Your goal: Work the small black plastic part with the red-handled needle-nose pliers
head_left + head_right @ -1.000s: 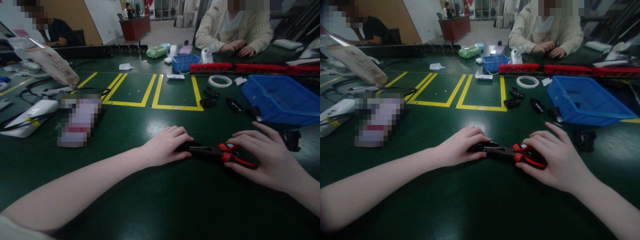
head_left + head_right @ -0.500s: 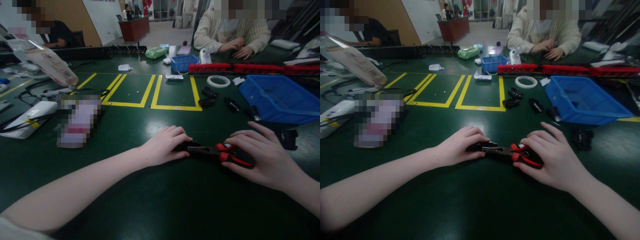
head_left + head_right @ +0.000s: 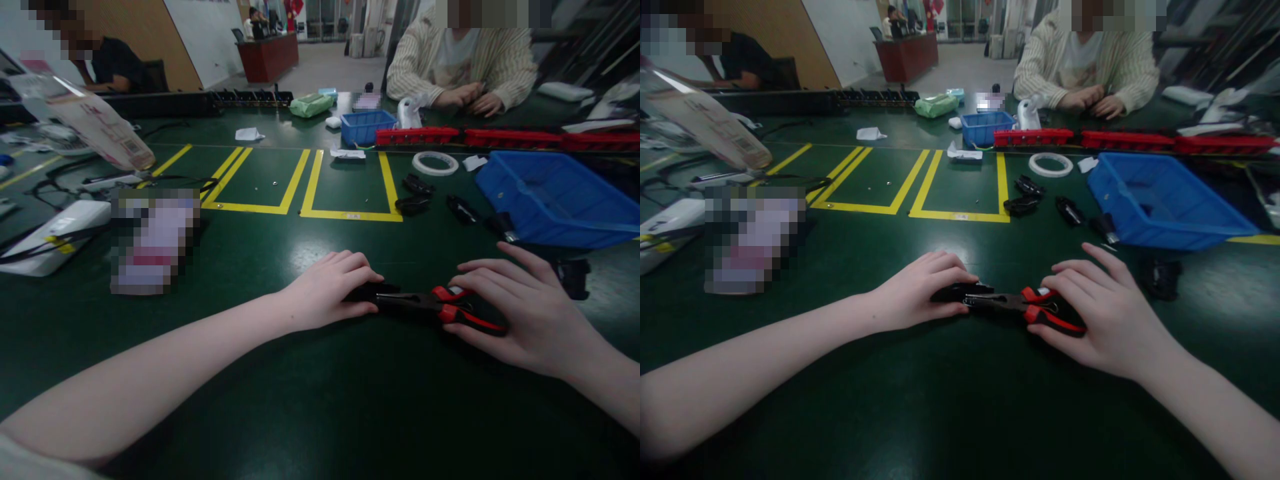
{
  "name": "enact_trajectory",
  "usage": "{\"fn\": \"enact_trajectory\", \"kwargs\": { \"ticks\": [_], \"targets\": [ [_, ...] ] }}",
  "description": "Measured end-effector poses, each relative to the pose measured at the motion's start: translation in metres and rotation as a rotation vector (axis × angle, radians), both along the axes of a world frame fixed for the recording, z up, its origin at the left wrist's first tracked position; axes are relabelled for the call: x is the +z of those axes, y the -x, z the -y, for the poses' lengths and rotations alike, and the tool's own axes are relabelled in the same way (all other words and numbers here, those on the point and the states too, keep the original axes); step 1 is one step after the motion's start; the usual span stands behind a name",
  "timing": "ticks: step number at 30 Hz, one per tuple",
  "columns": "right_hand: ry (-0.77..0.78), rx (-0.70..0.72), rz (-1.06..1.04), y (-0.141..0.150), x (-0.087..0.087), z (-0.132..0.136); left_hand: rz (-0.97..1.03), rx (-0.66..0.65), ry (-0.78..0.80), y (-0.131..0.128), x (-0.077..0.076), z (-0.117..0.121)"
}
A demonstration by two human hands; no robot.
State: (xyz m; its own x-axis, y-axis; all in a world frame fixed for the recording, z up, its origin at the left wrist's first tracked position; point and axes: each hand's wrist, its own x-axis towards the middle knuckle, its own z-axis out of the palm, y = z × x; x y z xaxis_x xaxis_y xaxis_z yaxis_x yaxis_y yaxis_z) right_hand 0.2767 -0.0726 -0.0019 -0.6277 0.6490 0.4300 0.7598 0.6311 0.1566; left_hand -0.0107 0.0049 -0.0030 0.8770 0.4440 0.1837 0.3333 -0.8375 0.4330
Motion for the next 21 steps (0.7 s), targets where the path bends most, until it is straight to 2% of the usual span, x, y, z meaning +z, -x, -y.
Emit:
{"fn": "enact_trajectory", "kwargs": {
  "ticks": [6, 21],
  "targets": [
    [-0.1, 0.005, 0.076, 0.0061, -0.0007, 0.0015, -0.005, 0.009, 0.003, -0.0003, 0.0, -0.0001],
    [-0.107, 0.009, 0.108, -0.0017, -0.0033, -0.0014, -0.01, -0.002, 0.009, 0.0009, 0.0006, 0.001]
  ]
}}
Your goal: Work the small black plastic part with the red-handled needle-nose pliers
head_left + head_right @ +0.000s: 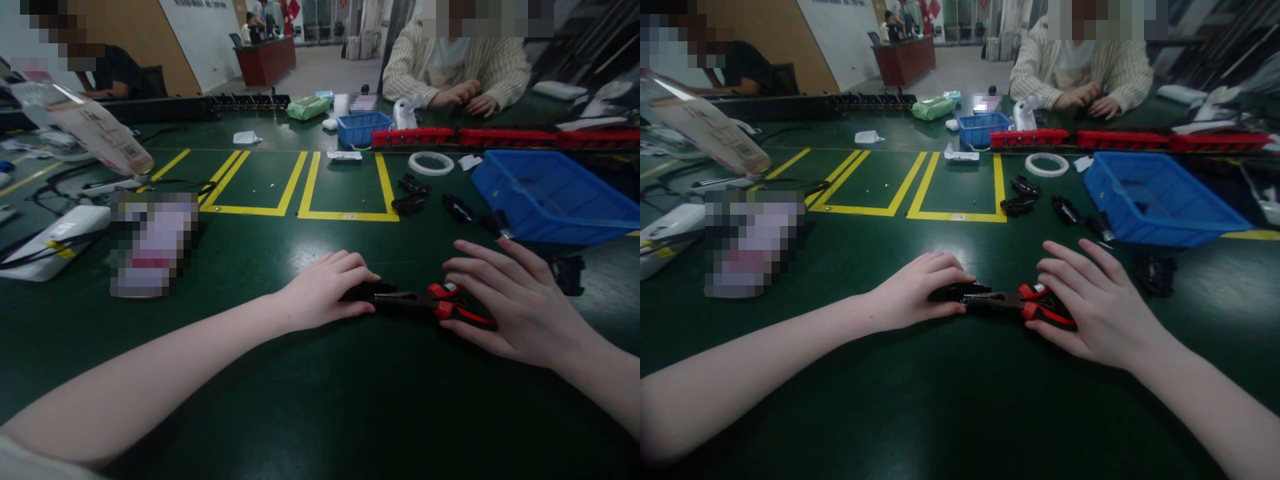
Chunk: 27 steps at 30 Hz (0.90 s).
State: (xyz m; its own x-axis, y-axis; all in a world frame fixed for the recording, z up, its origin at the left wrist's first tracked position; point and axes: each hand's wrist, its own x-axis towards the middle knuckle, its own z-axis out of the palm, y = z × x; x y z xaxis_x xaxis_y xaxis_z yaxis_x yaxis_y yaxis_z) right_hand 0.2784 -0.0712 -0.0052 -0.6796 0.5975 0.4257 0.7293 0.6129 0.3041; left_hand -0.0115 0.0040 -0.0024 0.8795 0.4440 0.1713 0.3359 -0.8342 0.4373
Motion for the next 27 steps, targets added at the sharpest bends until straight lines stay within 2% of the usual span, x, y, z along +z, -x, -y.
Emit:
{"fn": "enact_trajectory", "kwargs": {
  "ticks": [21, 27],
  "targets": [
    [-0.018, 0.024, -0.043, 0.0042, -0.0018, -0.0017, 0.006, 0.005, -0.014, -0.001, 0.0003, -0.0003],
    [0.031, 0.006, -0.089, 0.0047, -0.0031, -0.0019, -0.006, 0.008, -0.005, -0.0018, -0.0001, 0.0007]
  ]
}}
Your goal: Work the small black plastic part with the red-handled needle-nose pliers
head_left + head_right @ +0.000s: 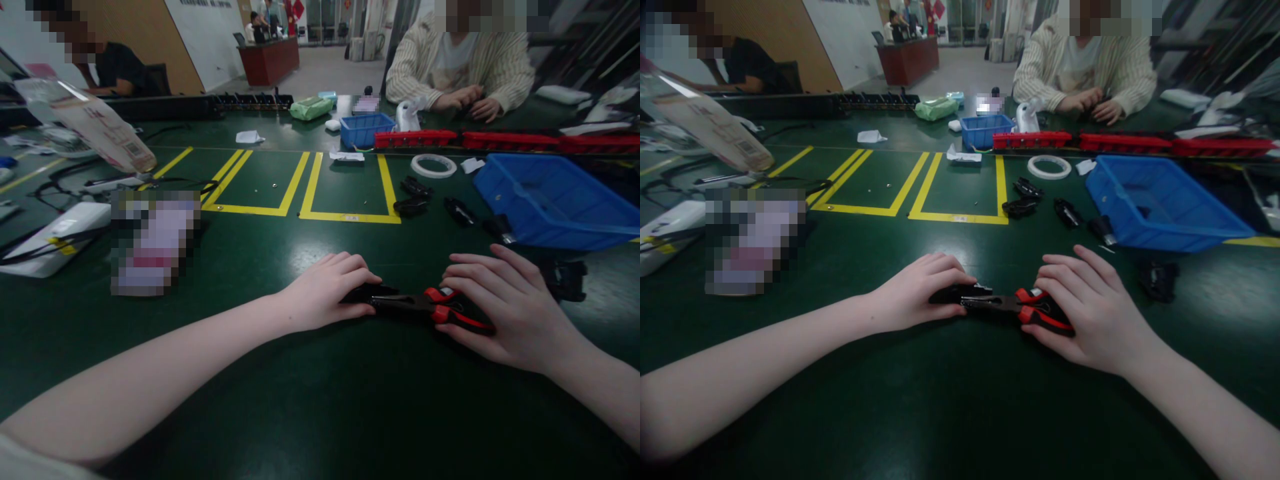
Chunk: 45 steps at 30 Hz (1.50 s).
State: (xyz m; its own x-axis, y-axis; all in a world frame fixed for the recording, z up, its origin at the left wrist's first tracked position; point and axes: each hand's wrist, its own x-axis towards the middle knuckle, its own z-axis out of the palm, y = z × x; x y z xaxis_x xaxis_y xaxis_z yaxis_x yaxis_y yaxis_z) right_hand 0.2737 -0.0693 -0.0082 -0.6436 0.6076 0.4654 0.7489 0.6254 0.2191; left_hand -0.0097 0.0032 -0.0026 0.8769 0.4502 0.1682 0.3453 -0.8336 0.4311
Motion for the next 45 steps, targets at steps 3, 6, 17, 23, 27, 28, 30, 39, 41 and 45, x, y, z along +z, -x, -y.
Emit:
{"fn": "enact_trajectory", "kwargs": {
  "ticks": [3, 6, 17, 23, 27, 28, 30, 39, 41, 45],
  "targets": [
    [0.001, 0.001, -0.008, -0.002, 0.001, 0.001, 0.007, -0.002, -0.004, 0.001, -0.001, -0.002],
    [0.01, -0.005, -0.007, -0.005, 0.004, 0.001, 0.013, -0.01, -0.003, 0.001, -0.001, -0.003],
    [0.012, 0.008, -0.009, -0.004, 0.003, 0.001, -0.001, -0.003, -0.009, 0.001, -0.001, -0.003],
    [-0.003, 0.004, 0.021, 0.0, 0.002, 0.002, 0.013, -0.006, 0.001, 0.001, 0.0, -0.002],
    [-0.012, 0.006, 0.03, 0.002, 0.002, 0.003, 0.003, -0.001, 0.012, 0.001, 0.001, -0.001],
    [-0.009, 0.003, 0.03, 0.002, 0.002, 0.003, -0.001, 0.001, 0.013, 0.0, 0.001, -0.001],
    [-0.008, 0.0, 0.031, 0.002, 0.002, 0.003, -0.004, 0.003, 0.014, 0.0, 0.001, 0.0],
    [-0.015, -0.007, 0.044, -0.002, 0.004, 0.004, 0.007, -0.006, 0.015, 0.002, 0.001, -0.002],
    [-0.011, -0.006, 0.036, -0.003, 0.003, 0.003, 0.009, -0.006, 0.017, 0.001, 0.001, -0.001],
    [-0.011, 0.005, 0.032, -0.003, 0.003, 0.002, 0.008, -0.001, 0.013, 0.0, 0.001, -0.001]
  ]
}}
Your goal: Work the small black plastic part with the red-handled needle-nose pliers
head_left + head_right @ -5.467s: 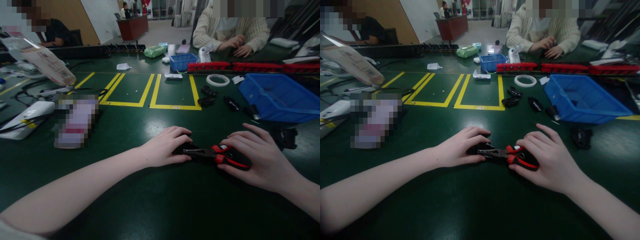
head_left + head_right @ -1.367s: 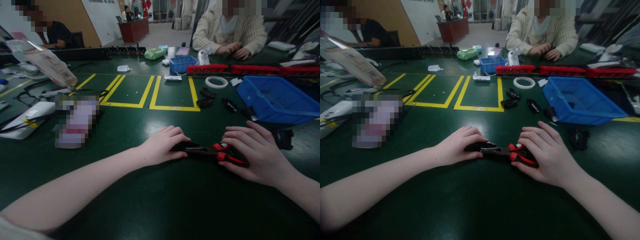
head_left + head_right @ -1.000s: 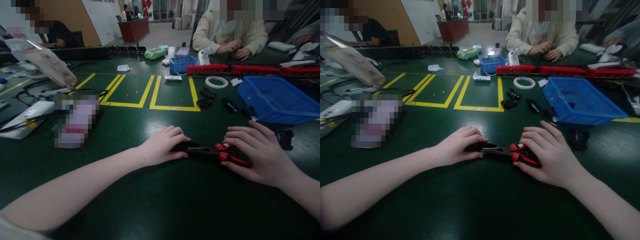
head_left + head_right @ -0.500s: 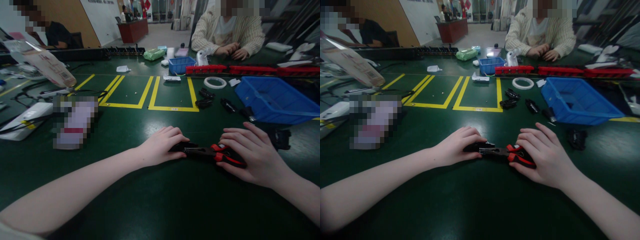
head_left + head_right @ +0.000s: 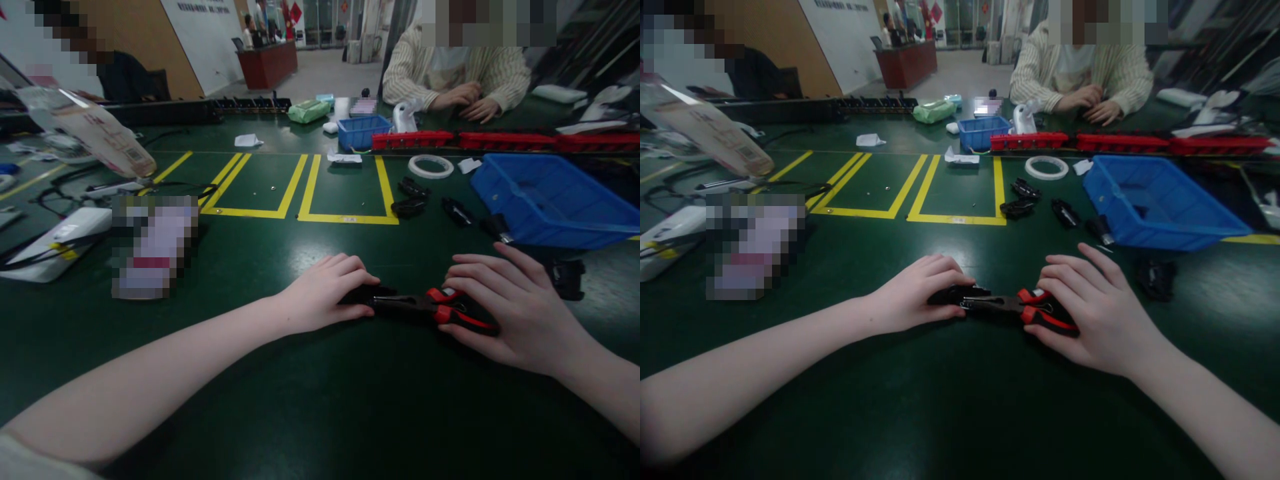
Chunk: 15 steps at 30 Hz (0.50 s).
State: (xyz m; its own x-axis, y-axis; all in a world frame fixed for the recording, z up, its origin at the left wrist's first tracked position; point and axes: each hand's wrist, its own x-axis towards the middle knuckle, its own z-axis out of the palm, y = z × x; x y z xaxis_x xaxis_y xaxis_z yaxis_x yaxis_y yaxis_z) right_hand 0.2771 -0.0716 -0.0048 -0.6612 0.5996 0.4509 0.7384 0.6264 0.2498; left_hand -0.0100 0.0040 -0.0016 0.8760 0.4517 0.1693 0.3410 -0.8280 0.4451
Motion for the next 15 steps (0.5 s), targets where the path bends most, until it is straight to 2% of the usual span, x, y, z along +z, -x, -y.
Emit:
{"fn": "enact_trajectory", "kwargs": {
  "ticks": [7, 15],
  "targets": [
    [-0.021, 0.036, 0.018, -0.002, -0.001, -0.004, 0.032, -0.018, -0.047, 0.001, -0.004, -0.003],
    [-0.026, 0.053, -0.015, -0.004, -0.011, -0.006, 0.088, -0.043, -0.083, 0.001, -0.008, -0.004]
  ]
}}
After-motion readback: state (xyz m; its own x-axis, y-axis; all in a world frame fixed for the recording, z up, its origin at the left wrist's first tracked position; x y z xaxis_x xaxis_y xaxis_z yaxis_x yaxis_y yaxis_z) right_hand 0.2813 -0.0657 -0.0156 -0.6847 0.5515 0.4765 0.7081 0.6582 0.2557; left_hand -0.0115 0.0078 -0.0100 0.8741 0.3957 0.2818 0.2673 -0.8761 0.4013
